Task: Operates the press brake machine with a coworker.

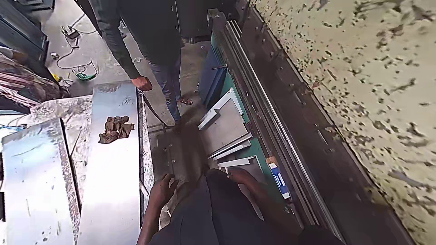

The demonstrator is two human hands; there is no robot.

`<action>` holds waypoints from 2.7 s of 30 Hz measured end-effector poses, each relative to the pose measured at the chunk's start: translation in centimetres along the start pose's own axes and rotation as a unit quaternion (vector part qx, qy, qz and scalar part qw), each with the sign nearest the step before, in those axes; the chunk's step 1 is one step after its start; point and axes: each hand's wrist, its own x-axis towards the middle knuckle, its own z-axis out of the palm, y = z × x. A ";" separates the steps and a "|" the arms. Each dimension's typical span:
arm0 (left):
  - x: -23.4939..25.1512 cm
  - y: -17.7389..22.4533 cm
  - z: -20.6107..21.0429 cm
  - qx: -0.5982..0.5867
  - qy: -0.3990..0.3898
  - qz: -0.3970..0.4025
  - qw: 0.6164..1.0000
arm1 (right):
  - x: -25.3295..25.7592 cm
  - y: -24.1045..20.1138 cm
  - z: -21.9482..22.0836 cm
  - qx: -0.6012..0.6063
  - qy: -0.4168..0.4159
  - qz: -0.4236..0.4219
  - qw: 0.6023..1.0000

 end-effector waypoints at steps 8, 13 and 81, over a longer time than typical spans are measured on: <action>13.9 -1.1 -11.1 -0.064 0.100 -0.008 0.993 | 13.3 -3.8 -20.7 -0.009 0.053 -0.018 0.998; 24.8 -3.9 -17.1 -0.074 0.142 0.026 0.987 | 22.7 -7.5 -32.0 -0.018 0.092 0.011 0.996; 147.2 55.5 -42.1 0.364 -0.234 0.810 0.396 | 95.3 -35.9 -108.2 0.754 0.294 0.508 0.296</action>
